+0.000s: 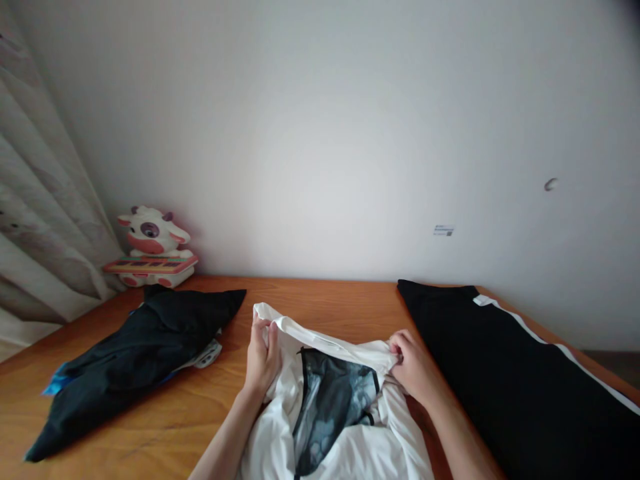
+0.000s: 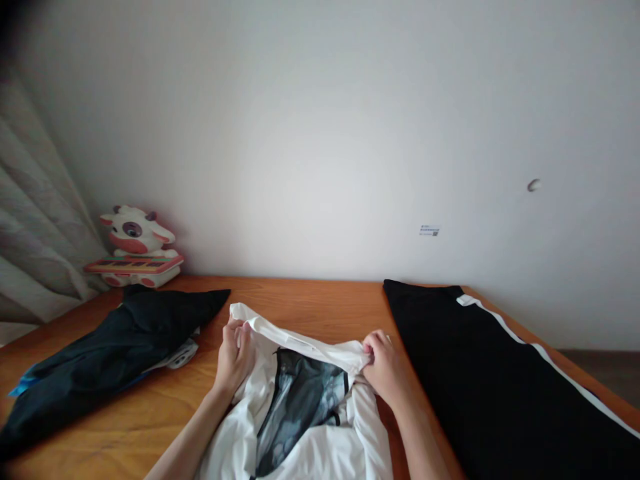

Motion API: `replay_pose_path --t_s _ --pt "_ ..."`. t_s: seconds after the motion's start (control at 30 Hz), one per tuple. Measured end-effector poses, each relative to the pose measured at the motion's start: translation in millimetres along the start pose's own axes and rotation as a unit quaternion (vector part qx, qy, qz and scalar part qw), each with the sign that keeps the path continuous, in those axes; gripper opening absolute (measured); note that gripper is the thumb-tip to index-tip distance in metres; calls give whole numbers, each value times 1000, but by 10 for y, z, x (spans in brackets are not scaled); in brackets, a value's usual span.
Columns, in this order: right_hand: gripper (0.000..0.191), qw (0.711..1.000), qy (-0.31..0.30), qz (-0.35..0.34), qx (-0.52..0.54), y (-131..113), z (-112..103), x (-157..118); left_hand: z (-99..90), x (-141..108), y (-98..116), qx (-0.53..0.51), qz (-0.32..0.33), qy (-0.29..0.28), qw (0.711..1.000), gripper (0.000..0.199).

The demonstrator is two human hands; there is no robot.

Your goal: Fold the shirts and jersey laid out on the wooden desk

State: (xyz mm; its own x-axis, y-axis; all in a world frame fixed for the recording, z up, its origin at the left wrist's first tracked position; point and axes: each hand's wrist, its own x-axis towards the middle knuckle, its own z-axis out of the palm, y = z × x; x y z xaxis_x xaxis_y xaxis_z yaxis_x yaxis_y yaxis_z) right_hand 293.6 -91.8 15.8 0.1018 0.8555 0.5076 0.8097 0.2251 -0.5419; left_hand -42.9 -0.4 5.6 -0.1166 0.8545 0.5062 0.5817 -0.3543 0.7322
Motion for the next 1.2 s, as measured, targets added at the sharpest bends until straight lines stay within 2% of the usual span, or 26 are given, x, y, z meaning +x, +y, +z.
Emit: replay_pose_path --t_s 0.07,0.1,0.13,0.17,0.3,0.37,0.43,0.5,0.53,0.6,0.67,0.73,0.83,0.9,1.0,1.07,1.13,1.2 --pt "14 995 -94 -16 34 -40 -69 -20 6 9 11 -36 0 8 999 33" --pt "11 992 -116 -23 47 -59 -97 -22 3 13 12 -51 3 9 999 33" --pt "6 992 -114 -26 52 -74 -118 -19 -5 16 9 -60 8 10 998 34" --pt "4 995 -86 -24 49 -85 -130 -9 -20 19 6 -63 15 15 998 34" --pt "27 993 109 33 36 -96 -82 47 -109 24 7 -14 30 83 996 37" --pt "38 982 143 87 91 -102 -7 58 -140 12 39 -23 4 86 996 40" --pt "40 966 114 133 188 -115 83 52 -139 -10 94 -93 -35 51 994 42" --pt "35 952 81 143 260 -125 163 34 -113 -39 155 -178 -75 5 981 44" --pt "30 952 80 132 264 -127 192 22 -99 -54 180 -209 -89 -13 974 46" --pt "21 970 97 93 202 -124 220 -5 -88 -84 205 -234 -102 -29 966 46" --pt "15 986 113 51 108 -119 215 -33 -111 -114 197 -208 -83 -29 974 42" --pt "16 992 112 31 54 -118 197 -57 -160 -142 172 -152 -36 -33 987 40" --pt "15 996 71 18 51 -127 183 -89 -207 -171 155 -89 24 -108 990 46" --pt "11 997 46 12 57 -138 194 -104 -188 -174 167 -74 29 -165 983 48" --pt "8 994 72 31 79 -150 241 -111 -125 -153 200 -107 -5 -158 982 43" --pt "19 986 83 69 131 -152 267 -105 -124 -126 218 -171 -56 -145 973 46" --pt "31 970 36 111 213 -151 245 -102 -199 -95 228 -234 -118 -176 949 53" --pt "36 943 -53 140 297 -147 134 -104 -359 -58 230 -273 -162 -234 919 54"
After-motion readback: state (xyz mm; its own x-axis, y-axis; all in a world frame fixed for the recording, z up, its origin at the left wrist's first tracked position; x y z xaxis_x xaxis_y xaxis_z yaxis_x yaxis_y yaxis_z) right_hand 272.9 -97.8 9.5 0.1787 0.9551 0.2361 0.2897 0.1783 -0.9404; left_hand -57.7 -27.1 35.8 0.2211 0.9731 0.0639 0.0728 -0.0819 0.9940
